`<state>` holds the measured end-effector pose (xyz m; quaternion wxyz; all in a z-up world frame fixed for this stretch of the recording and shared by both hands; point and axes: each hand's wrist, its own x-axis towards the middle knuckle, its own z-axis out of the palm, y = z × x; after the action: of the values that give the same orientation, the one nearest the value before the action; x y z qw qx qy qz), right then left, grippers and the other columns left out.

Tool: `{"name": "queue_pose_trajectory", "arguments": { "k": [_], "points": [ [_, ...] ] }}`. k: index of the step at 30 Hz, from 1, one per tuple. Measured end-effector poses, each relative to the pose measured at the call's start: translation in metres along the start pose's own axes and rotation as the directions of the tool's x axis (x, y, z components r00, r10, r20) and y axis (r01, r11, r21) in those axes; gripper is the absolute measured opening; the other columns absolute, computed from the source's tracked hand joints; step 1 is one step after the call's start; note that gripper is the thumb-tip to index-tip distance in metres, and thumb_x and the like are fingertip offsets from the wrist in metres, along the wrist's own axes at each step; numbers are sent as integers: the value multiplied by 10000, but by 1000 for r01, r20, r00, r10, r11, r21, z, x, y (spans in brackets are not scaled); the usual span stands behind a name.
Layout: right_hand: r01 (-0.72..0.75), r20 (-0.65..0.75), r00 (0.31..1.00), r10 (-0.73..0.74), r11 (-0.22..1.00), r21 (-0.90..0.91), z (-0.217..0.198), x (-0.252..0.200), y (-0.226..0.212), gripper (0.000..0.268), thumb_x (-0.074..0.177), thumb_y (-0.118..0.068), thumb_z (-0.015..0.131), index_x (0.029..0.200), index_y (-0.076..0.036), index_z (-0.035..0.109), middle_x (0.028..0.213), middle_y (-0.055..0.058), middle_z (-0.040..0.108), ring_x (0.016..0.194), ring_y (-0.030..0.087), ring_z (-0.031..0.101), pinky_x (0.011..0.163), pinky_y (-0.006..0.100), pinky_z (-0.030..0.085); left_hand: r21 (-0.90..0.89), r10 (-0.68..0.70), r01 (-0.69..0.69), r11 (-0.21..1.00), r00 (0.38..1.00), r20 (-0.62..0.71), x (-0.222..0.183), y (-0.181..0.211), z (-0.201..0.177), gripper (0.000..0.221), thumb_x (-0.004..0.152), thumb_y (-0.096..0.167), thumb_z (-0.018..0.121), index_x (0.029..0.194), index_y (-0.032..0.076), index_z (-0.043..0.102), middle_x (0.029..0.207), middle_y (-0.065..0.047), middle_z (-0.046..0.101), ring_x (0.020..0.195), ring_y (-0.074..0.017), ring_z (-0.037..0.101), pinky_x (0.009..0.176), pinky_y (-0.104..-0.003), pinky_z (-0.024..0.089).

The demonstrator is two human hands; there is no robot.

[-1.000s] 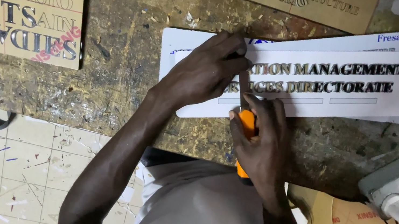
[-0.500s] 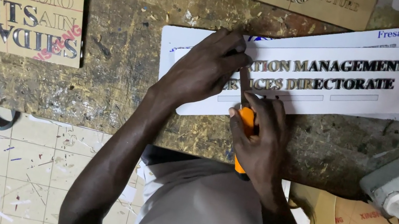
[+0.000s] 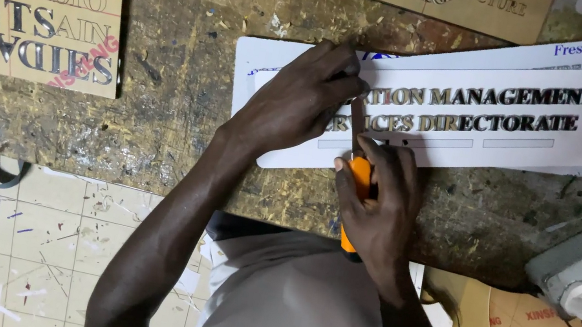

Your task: Trimming the edges of printed signs using a utility knife and a metal ruler on a workbench.

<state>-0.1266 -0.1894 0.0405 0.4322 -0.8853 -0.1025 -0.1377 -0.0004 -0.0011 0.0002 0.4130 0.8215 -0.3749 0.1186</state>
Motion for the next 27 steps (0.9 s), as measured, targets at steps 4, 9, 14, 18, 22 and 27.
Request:
{"name": "queue_pose_trajectory", "arguments": {
  "k": [4,9,14,18,22,27],
  "points": [
    [19,2,1000,-19,1000,-9,0,-1,3,399,1014,-46,894,1384,28,763,1030,155,597,840,321,665,788,421,511,3,-14,14,1000,1000,0,-2,-2,2,252,1012,-77,731,1175,99,808,1104,-111,617,1009,-385,603,899,-491,520],
    [12,0,1000,-12,1000,9,-2,-1,2,396,1028,-38,885,1397,30,758,1052,179,616,856,379,684,780,426,543,-2,-8,8,1000,1000,-9,0,0,1,246,1034,-61,721,1192,105,810,1087,-113,614,1005,-386,598,893,-495,519],
    [4,0,1000,-4,1000,25,-2,-3,4,391,1026,-38,892,1386,41,761,1022,168,593,851,356,683,798,416,542,-17,-25,25,1000,1000,1,3,5,-3,261,1028,-80,718,1195,93,819,1073,-112,612,984,-379,594,874,-492,512],
    [39,9,999,-39,999,-26,-5,-5,10,414,1020,-95,914,1390,27,775,1021,132,610,842,273,685,858,382,517,-37,-40,41,998,999,22,4,8,-10,239,1026,-61,747,1204,86,806,1069,-107,614,984,-395,610,860,-510,515],
    [10,46,999,-10,1000,0,-17,-5,12,420,1013,-110,915,1389,18,780,1035,148,646,893,345,714,831,419,559,-84,-54,57,995,998,32,5,6,-9,257,1004,-87,752,1205,63,807,1068,-118,626,973,-402,624,850,-521,516],
    [-102,160,981,107,994,-43,-38,1,16,423,1047,-102,863,1436,-1,731,1231,182,660,1040,259,672,870,362,617,-120,-78,87,989,994,82,8,14,-15,120,1032,-173,604,1107,-91,649,1149,-229,599,1044,-417,585,773,-520,462]
  ]
}}
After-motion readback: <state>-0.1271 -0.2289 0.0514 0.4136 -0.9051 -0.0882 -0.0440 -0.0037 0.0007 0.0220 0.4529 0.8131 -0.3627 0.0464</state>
